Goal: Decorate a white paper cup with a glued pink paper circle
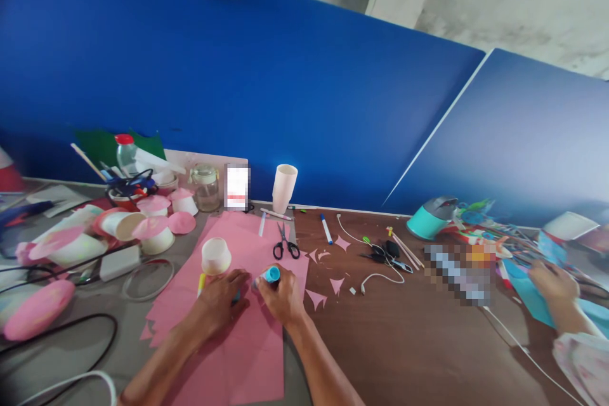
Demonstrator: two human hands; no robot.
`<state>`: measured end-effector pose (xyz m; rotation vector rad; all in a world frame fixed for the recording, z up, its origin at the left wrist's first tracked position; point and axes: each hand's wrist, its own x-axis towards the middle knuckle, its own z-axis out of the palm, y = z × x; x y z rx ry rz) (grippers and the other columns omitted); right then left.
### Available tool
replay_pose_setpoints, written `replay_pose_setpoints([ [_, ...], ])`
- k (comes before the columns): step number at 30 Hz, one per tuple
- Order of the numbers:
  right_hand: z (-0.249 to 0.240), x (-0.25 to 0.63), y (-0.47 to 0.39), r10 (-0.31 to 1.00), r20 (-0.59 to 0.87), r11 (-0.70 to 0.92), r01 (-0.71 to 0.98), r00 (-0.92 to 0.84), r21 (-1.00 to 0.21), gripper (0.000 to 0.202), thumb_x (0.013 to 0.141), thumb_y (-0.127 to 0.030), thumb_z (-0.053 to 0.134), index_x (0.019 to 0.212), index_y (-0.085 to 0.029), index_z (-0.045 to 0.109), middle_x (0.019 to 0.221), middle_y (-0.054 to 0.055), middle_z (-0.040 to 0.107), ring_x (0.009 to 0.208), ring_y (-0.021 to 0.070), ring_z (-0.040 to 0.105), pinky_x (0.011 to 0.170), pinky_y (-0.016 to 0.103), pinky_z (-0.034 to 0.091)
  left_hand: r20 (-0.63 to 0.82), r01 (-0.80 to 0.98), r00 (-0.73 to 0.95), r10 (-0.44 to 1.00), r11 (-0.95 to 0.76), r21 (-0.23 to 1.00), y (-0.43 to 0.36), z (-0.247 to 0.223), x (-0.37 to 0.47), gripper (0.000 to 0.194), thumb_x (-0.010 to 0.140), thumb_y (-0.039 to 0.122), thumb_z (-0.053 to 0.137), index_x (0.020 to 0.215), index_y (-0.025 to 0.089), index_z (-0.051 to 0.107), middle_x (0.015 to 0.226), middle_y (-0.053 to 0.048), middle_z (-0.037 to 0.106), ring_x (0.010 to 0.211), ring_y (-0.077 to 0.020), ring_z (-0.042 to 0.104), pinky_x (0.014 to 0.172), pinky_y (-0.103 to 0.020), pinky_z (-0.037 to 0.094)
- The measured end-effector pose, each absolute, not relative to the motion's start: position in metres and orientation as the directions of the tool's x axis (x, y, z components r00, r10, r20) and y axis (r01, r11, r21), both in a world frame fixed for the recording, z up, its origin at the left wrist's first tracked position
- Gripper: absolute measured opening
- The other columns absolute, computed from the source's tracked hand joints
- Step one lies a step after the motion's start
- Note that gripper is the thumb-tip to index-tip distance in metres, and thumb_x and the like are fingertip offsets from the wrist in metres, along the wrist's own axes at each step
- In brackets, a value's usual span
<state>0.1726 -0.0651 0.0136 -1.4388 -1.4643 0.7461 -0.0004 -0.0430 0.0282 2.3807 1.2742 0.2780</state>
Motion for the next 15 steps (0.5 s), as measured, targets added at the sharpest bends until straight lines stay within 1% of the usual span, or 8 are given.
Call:
replay_pose_setpoints([
  [4, 0.013, 0.172, -0.065, 0.979, 0.191, 0.136, 0.466, 0.072, -0.874, 0.01, 0.079, -0.029, 0.063, 0.073, -0.021, 0.066, 0.068, 0.006, 0.069, 0.063, 0.0208, 0.061, 0.063, 0.031, 0.045, -0.014, 0.735, 0.569, 0.822, -0.501, 0.458, -0.04, 0.022, -0.001, 0.047, 0.08, 0.021, 0.052, 0.125, 0.014, 0.061, 0.132, -0.014, 0.063, 0.121, -0.0299, 0.058, 0.102, -0.042, 0.041],
  [8, 0.014, 0.173, -0.066, 0.98, 0.189, 0.142, 0.449, 0.06, -0.882, 0.01, 0.079, -0.03, 0.063, 0.075, -0.022, 0.066, 0.069, 0.005, 0.07, 0.064, 0.0215, 0.062, 0.064, 0.032, 0.046, 0.0, 0.706, 0.593, 0.805, -0.52, 0.481, -0.04, 0.018, -0.002, 0.055, 0.08, 0.019, 0.051, 0.136, 0.019, 0.054, 0.142, -0.01, 0.057, 0.121, -0.029, 0.058, 0.103, -0.043, 0.041],
  [10, 0.014, 0.173, -0.066, 0.981, 0.185, 0.141, 0.434, 0.061, -0.89, 0.008, 0.078, -0.03, 0.063, 0.076, -0.022, 0.067, 0.07, 0.005, 0.07, 0.065, 0.0215, 0.062, 0.065, 0.032, 0.046, -0.015, 0.701, 0.608, 0.794, -0.528, 0.479, -0.04, 0.018, -0.001, 0.06, 0.082, 0.02, 0.049, 0.141, 0.023, 0.048, 0.138, -0.008, 0.06, 0.113, -0.0288, 0.062, 0.099, -0.043, 0.043],
  [12, 0.015, 0.173, -0.066, 0.981, 0.182, 0.137, 0.434, 0.064, -0.891, 0.008, 0.077, -0.029, 0.064, 0.078, -0.023, 0.068, 0.069, 0.004, 0.07, 0.064, 0.0212, 0.062, 0.064, 0.031, 0.045, -0.041, 0.715, 0.607, 0.793, -0.524, 0.463, -0.041, 0.017, -0.001, 0.063, 0.083, 0.023, 0.049, 0.146, 0.025, 0.042, 0.127, -0.008, 0.068, 0.105, -0.029, 0.064, 0.094, -0.042, 0.045],
  [14, 0.017, 0.173, -0.066, 0.981, 0.182, 0.137, 0.436, 0.064, -0.889, 0.007, 0.076, -0.028, 0.064, 0.077, -0.023, 0.068, 0.066, 0.003, 0.068, 0.062, 0.0207, 0.061, 0.062, 0.031, 0.044, -0.06, 0.736, 0.59, 0.805, -0.506, 0.451, -0.04, 0.016, -0.001, 0.067, 0.083, 0.024, 0.051, 0.148, 0.024, 0.038, 0.119, -0.009, 0.072, 0.104, -0.0294, 0.064, 0.093, -0.042, 0.044],
  [15, 0.018, 0.173, -0.066, 0.981, 0.182, 0.138, 0.436, 0.062, -0.889, 0.007, 0.075, -0.028, 0.064, 0.077, -0.023, 0.068, 0.065, 0.003, 0.067, 0.061, 0.0204, 0.06, 0.061, 0.03, 0.043, -0.065, 0.74, 0.582, 0.81, -0.496, 0.455, -0.039, 0.015, -0.001, 0.069, 0.082, 0.024, 0.052, 0.149, 0.023, 0.036, 0.119, -0.009, 0.072, 0.106, -0.0295, 0.064, 0.094, -0.042, 0.044],
])
